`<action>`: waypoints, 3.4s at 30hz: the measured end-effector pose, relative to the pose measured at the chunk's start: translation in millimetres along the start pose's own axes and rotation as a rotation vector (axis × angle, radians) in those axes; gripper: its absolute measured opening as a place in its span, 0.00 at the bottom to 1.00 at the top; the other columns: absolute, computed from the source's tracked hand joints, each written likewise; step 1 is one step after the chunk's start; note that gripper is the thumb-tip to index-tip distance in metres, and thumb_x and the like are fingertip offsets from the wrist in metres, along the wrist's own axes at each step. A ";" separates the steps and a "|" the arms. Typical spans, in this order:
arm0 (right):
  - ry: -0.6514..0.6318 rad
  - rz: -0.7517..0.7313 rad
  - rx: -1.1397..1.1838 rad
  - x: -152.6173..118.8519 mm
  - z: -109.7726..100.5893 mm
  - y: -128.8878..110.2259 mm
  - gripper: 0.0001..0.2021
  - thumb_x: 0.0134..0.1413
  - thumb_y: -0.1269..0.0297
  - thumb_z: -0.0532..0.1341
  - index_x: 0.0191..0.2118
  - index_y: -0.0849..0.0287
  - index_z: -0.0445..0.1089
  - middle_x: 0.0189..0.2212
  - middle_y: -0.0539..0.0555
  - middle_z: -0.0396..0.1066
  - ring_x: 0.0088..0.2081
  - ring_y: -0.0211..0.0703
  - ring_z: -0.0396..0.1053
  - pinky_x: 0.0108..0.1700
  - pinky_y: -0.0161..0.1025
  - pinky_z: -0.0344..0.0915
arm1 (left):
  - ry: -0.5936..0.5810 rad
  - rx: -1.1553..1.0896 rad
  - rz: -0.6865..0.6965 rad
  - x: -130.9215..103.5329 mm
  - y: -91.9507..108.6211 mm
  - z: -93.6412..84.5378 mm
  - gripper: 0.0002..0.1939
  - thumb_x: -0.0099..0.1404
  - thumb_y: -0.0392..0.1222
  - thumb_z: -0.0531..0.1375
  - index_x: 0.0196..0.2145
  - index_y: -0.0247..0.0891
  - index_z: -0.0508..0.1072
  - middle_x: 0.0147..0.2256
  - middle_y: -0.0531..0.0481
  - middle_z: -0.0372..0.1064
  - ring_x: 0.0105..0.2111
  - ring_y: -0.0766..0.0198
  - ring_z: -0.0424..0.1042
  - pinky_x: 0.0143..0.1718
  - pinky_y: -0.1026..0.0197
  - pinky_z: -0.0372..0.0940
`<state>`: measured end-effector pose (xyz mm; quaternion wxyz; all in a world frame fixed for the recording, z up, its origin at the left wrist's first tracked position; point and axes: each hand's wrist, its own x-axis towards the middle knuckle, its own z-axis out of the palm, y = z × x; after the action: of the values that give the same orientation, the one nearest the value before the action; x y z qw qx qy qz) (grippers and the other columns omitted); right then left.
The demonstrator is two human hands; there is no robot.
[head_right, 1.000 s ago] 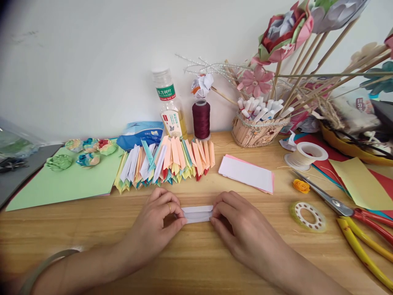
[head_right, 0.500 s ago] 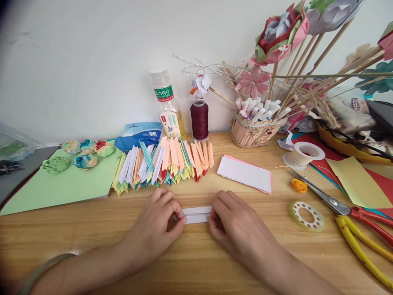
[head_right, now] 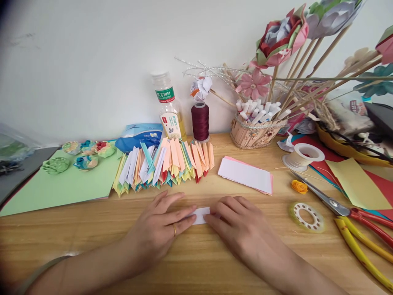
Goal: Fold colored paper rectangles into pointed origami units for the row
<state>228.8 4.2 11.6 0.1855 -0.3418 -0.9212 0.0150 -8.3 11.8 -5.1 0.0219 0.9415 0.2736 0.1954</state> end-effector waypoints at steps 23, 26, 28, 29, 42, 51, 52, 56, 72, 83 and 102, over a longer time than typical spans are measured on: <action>-0.267 -0.060 0.031 -9.6 4.6 2.6 0.32 0.59 0.59 0.53 0.65 0.65 0.44 0.63 0.63 0.47 0.63 0.51 0.46 0.59 0.55 0.54 | -0.068 0.297 0.156 -11.3 16.7 3.2 0.21 0.68 0.35 0.43 0.55 0.26 0.64 0.56 0.40 0.61 0.58 0.53 0.56 0.57 0.54 0.54; -0.309 -0.055 0.034 -10.7 5.8 4.2 0.34 0.60 0.56 0.52 0.66 0.64 0.39 0.63 0.63 0.44 0.63 0.51 0.43 0.59 0.56 0.52 | -0.075 0.294 0.156 -10.9 17.4 0.9 0.21 0.68 0.35 0.44 0.55 0.27 0.63 0.56 0.40 0.61 0.58 0.53 0.57 0.57 0.54 0.55; -0.328 -0.058 0.020 -11.0 6.0 4.9 0.34 0.61 0.54 0.51 0.66 0.64 0.37 0.64 0.63 0.42 0.64 0.51 0.42 0.59 0.57 0.52 | -0.065 0.297 0.165 -10.1 18.5 -0.5 0.21 0.67 0.36 0.44 0.54 0.25 0.64 0.56 0.38 0.61 0.57 0.52 0.58 0.56 0.53 0.55; -0.335 -0.059 0.013 -11.0 6.1 5.1 0.34 0.61 0.54 0.50 0.66 0.64 0.36 0.64 0.62 0.42 0.64 0.51 0.42 0.59 0.57 0.52 | -0.056 0.304 0.172 -9.6 19.3 -1.2 0.21 0.67 0.36 0.45 0.53 0.24 0.65 0.55 0.37 0.62 0.57 0.52 0.59 0.56 0.53 0.55; -0.244 0.001 -0.028 -16.7 -2.1 26.7 0.31 0.61 0.56 0.52 0.65 0.57 0.41 0.62 0.56 0.51 0.63 0.52 0.46 0.60 0.60 0.47 | -0.004 0.387 0.185 -12.1 22.8 -4.0 0.18 0.68 0.31 0.45 0.48 0.26 0.69 0.50 0.40 0.69 0.51 0.53 0.66 0.53 0.51 0.55; -0.095 -0.069 0.180 -1.0 -6.6 9.8 0.11 0.62 0.68 0.53 0.47 0.59 0.68 0.39 0.56 0.72 0.41 0.43 0.68 0.41 0.41 0.66 | 0.006 -0.078 0.096 -0.1 2.1 -12.5 0.14 0.66 0.32 0.49 0.42 0.37 0.73 0.47 0.50 0.71 0.50 0.55 0.65 0.51 0.47 0.59; -0.087 -0.081 0.186 0.1 -5.2 7.6 0.11 0.62 0.69 0.52 0.46 0.60 0.69 0.37 0.56 0.71 0.39 0.43 0.67 0.39 0.40 0.65 | 0.066 -0.142 0.059 2.0 1.3 -14.1 0.14 0.65 0.30 0.49 0.38 0.38 0.74 0.44 0.51 0.73 0.46 0.57 0.66 0.48 0.51 0.62; -0.059 -0.154 0.106 0.1 -1.4 5.4 0.12 0.64 0.71 0.49 0.45 0.64 0.68 0.34 0.57 0.71 0.36 0.43 0.66 0.36 0.41 0.64 | 0.164 -0.233 -0.071 8.2 6.4 -18.4 0.12 0.63 0.29 0.51 0.33 0.34 0.74 0.32 0.47 0.71 0.34 0.61 0.65 0.34 0.59 0.65; -0.130 0.166 0.258 2.2 6.3 -4.1 0.11 0.63 0.72 0.48 0.38 0.58 0.67 0.31 0.54 0.65 0.33 0.43 0.63 0.34 0.39 0.61 | 0.031 -0.359 -0.413 13.2 11.0 -6.1 0.05 0.61 0.32 0.59 0.29 0.37 0.74 0.26 0.53 0.70 0.31 0.62 0.64 0.34 0.60 0.61; -0.124 0.370 0.243 7.4 13.2 -1.2 0.08 0.62 0.68 0.50 0.31 0.58 0.63 0.31 0.55 0.64 0.33 0.44 0.64 0.33 0.40 0.63 | -0.127 -0.350 -0.597 18.4 11.9 -10.7 0.06 0.58 0.31 0.60 0.26 0.37 0.67 0.28 0.54 0.65 0.36 0.60 0.61 0.39 0.56 0.57; -0.157 0.372 0.303 6.6 1.5 1.0 0.06 0.57 0.71 0.56 0.29 0.58 0.62 0.31 0.53 0.65 0.34 0.43 0.64 0.35 0.39 0.62 | -0.053 -0.381 -0.508 11.9 9.9 -4.4 0.08 0.56 0.27 0.59 0.32 0.37 0.69 0.35 0.51 0.65 0.42 0.58 0.59 0.45 0.52 0.59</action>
<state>224.3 9.3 12.3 0.1565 -0.4714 -0.8413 0.2132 4.3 9.2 4.6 0.2532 0.8268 0.4577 0.2067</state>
